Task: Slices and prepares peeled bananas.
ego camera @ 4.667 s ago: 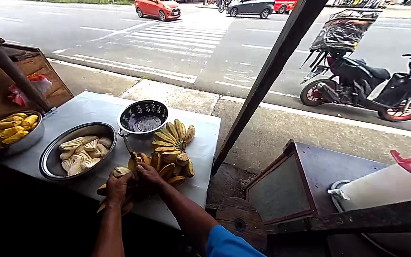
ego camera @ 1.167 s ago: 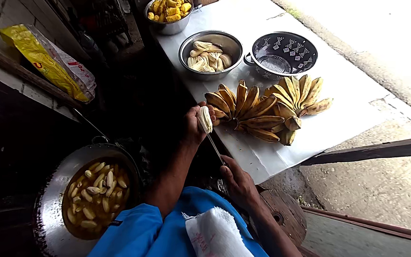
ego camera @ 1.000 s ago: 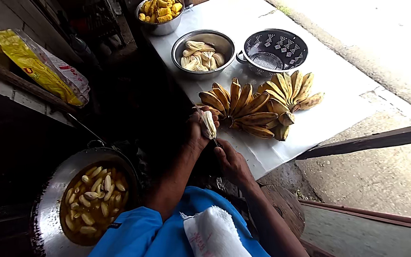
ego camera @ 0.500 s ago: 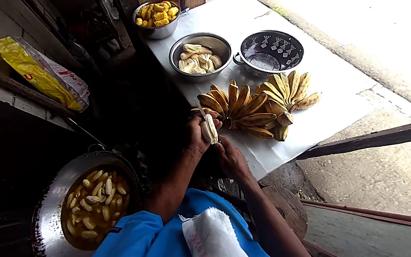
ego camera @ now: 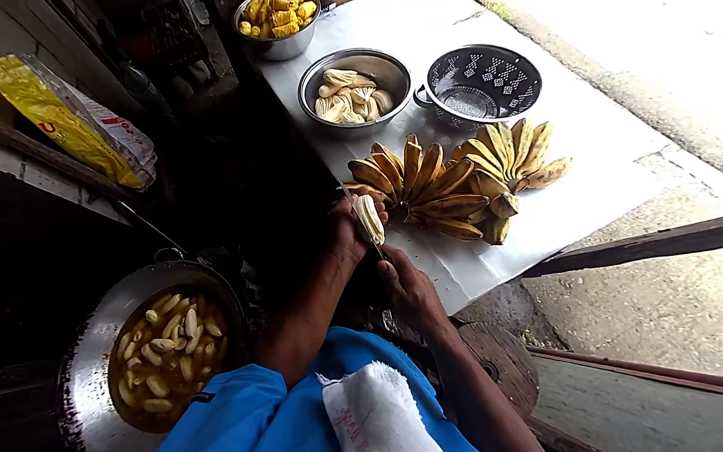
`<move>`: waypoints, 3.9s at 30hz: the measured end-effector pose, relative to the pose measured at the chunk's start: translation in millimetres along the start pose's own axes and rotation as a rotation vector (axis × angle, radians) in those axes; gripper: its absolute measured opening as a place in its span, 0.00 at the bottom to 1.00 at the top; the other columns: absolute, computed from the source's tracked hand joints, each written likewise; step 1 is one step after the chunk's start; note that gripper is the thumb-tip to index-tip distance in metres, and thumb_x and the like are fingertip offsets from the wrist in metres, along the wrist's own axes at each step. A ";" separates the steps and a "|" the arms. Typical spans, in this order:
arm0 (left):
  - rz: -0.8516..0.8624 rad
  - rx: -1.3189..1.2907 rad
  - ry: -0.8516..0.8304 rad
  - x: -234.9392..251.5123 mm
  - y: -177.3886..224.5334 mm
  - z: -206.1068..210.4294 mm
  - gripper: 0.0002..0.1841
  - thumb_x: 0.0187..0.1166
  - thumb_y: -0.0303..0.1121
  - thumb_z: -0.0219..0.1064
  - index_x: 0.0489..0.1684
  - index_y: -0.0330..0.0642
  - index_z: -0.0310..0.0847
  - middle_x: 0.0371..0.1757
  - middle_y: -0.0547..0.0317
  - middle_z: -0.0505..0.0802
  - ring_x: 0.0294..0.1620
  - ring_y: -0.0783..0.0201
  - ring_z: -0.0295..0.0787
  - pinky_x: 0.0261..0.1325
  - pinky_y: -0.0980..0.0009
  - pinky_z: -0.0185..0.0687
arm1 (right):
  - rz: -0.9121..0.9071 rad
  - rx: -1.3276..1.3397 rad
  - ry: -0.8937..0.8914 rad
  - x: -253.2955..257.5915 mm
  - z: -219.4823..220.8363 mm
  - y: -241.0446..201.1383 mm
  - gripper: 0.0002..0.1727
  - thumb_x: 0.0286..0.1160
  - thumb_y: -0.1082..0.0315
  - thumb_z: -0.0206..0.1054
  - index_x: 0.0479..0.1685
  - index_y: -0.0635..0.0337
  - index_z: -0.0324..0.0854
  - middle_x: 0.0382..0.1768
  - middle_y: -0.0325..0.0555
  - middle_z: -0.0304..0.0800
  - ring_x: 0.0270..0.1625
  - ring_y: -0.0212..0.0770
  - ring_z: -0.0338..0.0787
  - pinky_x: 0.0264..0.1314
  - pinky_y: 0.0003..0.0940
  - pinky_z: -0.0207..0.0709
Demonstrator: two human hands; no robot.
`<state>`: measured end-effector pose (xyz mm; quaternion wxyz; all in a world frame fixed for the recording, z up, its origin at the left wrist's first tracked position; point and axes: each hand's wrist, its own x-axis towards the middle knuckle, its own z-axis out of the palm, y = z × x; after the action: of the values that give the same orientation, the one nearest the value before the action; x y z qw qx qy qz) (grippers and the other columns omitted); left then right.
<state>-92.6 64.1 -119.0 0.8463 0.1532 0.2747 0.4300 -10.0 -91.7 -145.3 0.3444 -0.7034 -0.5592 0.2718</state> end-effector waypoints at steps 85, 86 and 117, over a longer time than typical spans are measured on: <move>0.156 0.316 0.247 9.1 -8.0 6.1 0.17 0.97 0.40 0.40 0.66 0.43 0.70 0.37 0.51 0.88 0.28 0.58 0.89 0.28 0.65 0.87 | 0.116 -0.179 -0.037 2.5 0.2 8.3 0.24 0.92 0.47 0.47 0.72 0.49 0.76 0.36 0.49 0.91 0.40 0.52 0.92 0.43 0.56 0.83; 0.166 0.323 0.243 5.5 -13.9 8.0 0.16 0.97 0.37 0.40 0.66 0.42 0.70 0.37 0.51 0.88 0.28 0.59 0.88 0.29 0.65 0.87 | 0.146 -0.213 -0.035 11.7 1.4 8.3 0.24 0.92 0.47 0.47 0.73 0.49 0.75 0.37 0.50 0.91 0.42 0.54 0.93 0.45 0.58 0.82; 0.338 0.578 -0.232 -25.1 -17.6 -32.4 0.47 0.60 0.24 0.58 0.92 0.57 0.52 0.78 0.46 0.78 0.57 0.52 0.88 0.50 0.55 0.89 | 0.100 0.003 -0.035 13.7 -12.9 -4.8 0.21 0.91 0.46 0.51 0.69 0.46 0.76 0.32 0.43 0.87 0.35 0.43 0.88 0.41 0.51 0.82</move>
<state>-112.7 34.2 -145.3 0.7104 0.4776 0.2579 0.4480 0.2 -80.0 -133.5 0.3218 -0.7250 -0.5289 0.3020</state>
